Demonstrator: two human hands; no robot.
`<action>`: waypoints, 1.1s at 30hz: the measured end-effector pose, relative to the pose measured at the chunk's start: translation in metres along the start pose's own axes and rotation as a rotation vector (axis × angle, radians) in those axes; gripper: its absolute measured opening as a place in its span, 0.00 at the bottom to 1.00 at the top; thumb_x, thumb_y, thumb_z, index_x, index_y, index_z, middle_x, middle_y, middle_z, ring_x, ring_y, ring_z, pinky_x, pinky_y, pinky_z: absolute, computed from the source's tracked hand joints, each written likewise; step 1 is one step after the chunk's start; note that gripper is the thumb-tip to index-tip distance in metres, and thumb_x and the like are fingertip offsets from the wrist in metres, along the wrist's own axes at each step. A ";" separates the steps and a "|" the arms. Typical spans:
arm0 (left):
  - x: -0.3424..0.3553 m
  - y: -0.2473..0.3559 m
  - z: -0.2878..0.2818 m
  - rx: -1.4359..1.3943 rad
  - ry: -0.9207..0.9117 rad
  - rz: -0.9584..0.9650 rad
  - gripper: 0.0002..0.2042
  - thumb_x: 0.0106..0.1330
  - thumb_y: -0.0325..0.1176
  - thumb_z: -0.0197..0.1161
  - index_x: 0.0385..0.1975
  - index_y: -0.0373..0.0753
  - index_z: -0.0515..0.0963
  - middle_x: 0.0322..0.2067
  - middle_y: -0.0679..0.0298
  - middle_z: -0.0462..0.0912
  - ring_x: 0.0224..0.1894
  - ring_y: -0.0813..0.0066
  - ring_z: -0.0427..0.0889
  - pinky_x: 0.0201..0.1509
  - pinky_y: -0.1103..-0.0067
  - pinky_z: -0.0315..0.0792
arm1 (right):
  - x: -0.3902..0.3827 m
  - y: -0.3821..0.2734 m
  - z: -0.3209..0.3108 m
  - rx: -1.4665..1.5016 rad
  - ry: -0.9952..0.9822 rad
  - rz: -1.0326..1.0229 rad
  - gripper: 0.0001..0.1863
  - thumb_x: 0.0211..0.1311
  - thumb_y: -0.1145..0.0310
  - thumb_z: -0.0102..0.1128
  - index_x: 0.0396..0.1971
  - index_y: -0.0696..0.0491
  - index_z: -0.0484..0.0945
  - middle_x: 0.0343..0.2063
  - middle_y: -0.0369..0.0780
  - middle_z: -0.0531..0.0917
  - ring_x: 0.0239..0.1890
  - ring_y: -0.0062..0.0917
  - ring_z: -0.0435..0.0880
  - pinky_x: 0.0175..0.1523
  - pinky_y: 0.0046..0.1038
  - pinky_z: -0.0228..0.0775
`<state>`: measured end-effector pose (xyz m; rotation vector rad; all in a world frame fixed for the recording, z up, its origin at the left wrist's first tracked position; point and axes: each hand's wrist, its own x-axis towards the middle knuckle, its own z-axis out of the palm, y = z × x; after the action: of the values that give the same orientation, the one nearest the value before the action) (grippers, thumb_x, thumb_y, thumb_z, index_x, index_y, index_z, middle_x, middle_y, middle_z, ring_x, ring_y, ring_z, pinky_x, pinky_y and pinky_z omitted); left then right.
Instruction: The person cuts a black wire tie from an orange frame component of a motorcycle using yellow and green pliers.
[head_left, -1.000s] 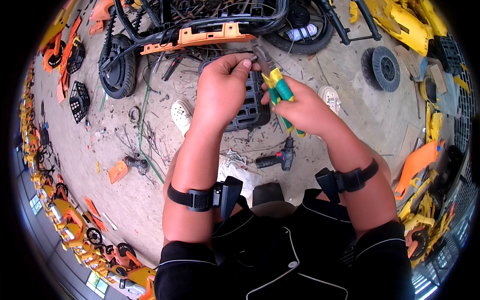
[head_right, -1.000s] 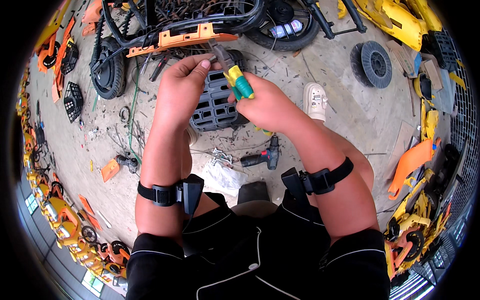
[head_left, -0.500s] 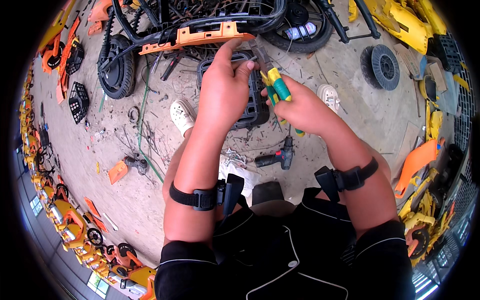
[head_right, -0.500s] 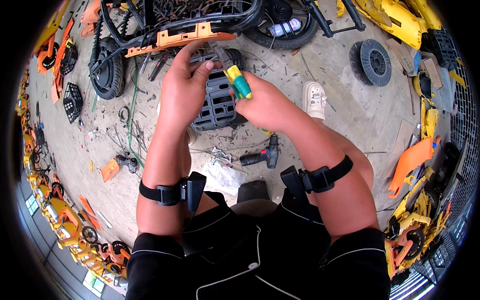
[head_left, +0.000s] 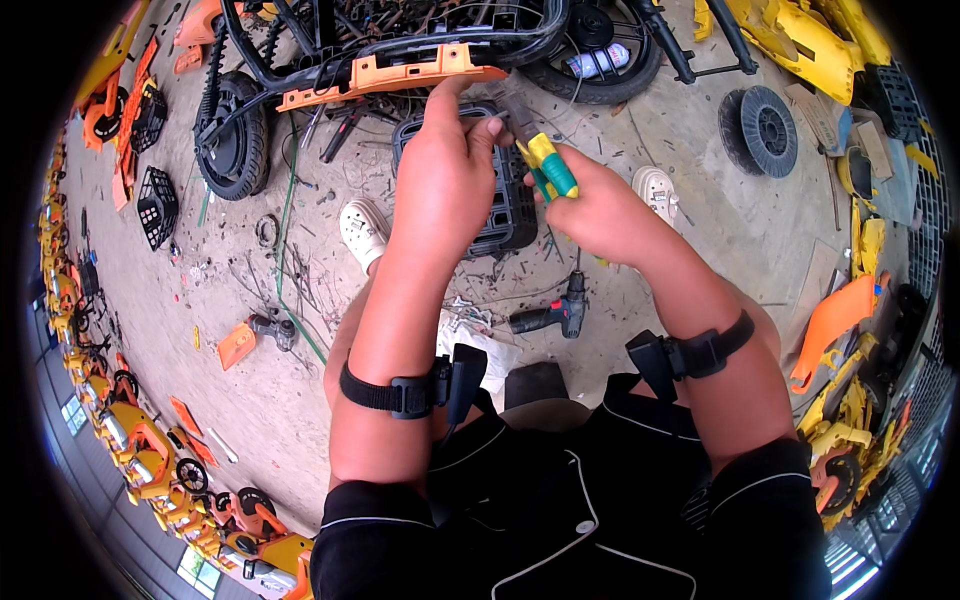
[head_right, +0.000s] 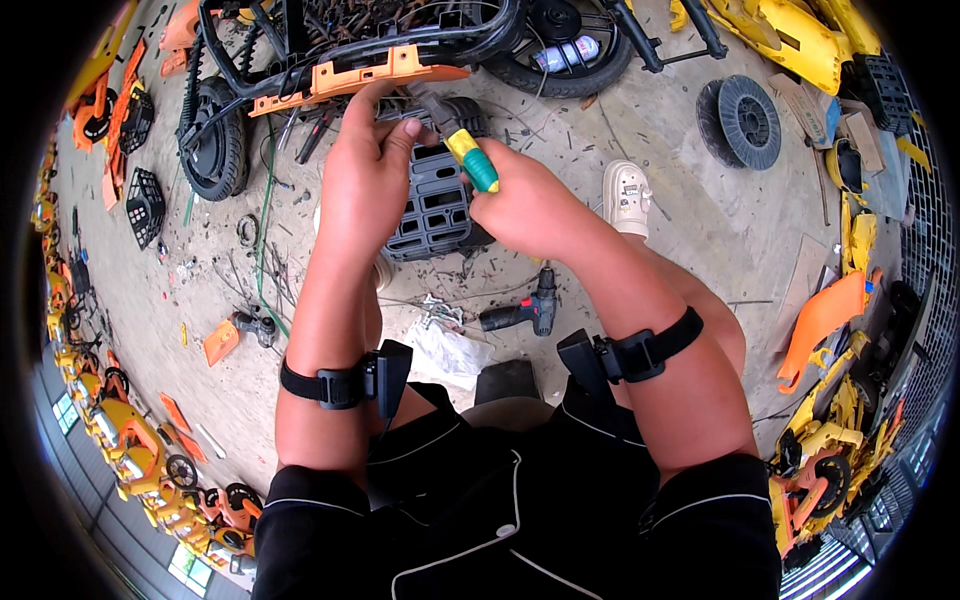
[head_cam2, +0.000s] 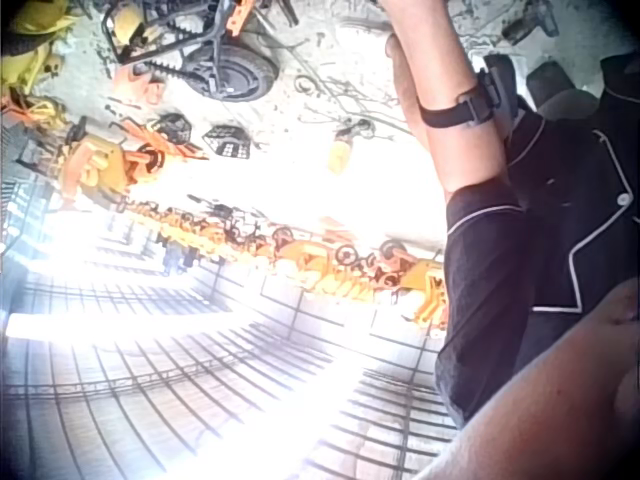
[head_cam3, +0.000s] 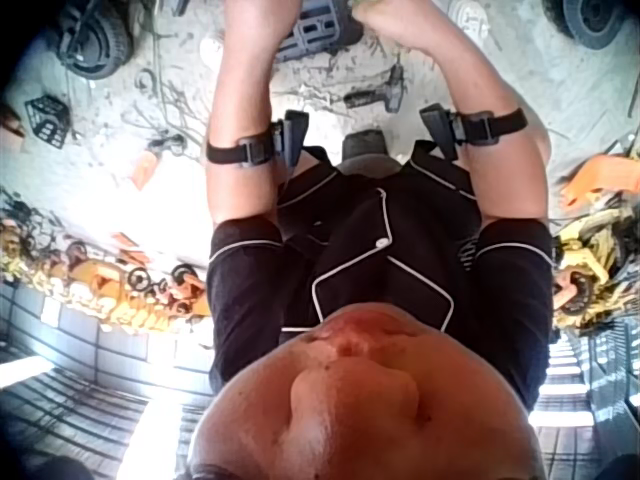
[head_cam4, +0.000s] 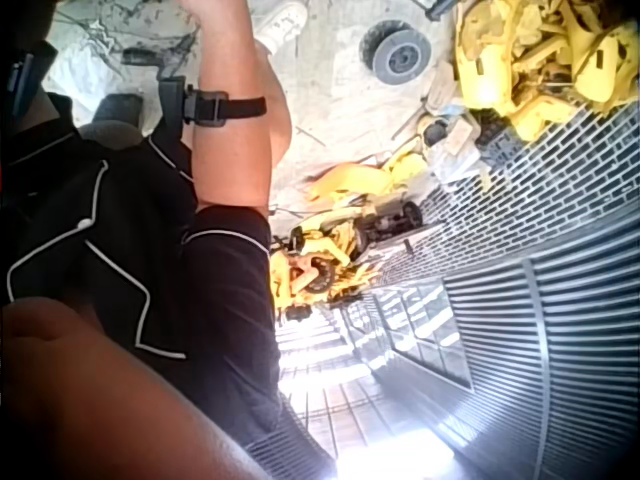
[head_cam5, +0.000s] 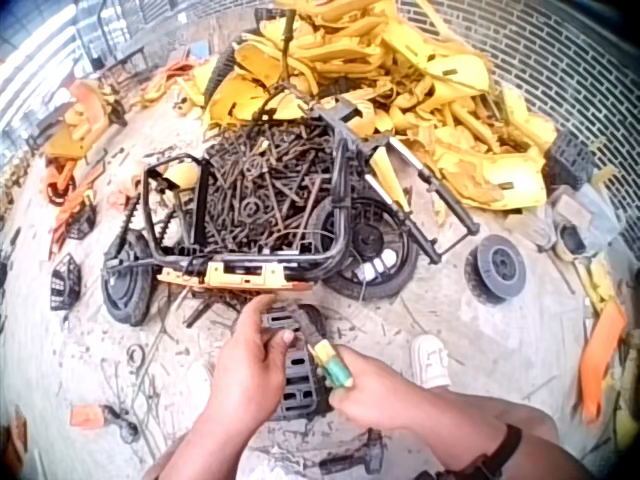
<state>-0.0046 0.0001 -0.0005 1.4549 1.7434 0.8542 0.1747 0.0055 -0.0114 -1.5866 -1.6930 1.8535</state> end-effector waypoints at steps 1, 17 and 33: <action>0.001 0.001 0.000 -0.002 -0.014 -0.019 0.20 0.70 0.29 0.58 0.60 0.32 0.66 0.32 0.53 0.87 0.37 0.56 0.87 0.41 0.69 0.77 | 0.000 0.000 0.000 -0.016 0.007 -0.013 0.29 0.55 0.78 0.51 0.61 0.57 0.69 0.44 0.38 0.81 0.39 0.22 0.80 0.44 0.25 0.73; 0.002 -0.003 0.002 -0.154 -0.045 -0.086 0.20 0.72 0.28 0.56 0.61 0.33 0.66 0.29 0.59 0.85 0.34 0.68 0.84 0.42 0.74 0.75 | 0.001 0.005 0.005 0.005 -0.018 -0.039 0.34 0.52 0.78 0.54 0.65 0.54 0.66 0.47 0.38 0.81 0.44 0.24 0.80 0.50 0.28 0.74; 0.006 -0.009 0.004 -0.262 -0.067 -0.168 0.15 0.73 0.30 0.56 0.56 0.33 0.71 0.32 0.62 0.86 0.32 0.76 0.80 0.39 0.79 0.74 | 0.001 0.004 0.001 0.085 0.044 -0.009 0.26 0.57 0.77 0.56 0.59 0.57 0.68 0.44 0.38 0.81 0.45 0.24 0.82 0.50 0.29 0.74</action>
<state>-0.0068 0.0048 -0.0104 1.1365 1.6099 0.8957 0.1753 0.0040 -0.0153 -1.5722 -1.5793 1.8466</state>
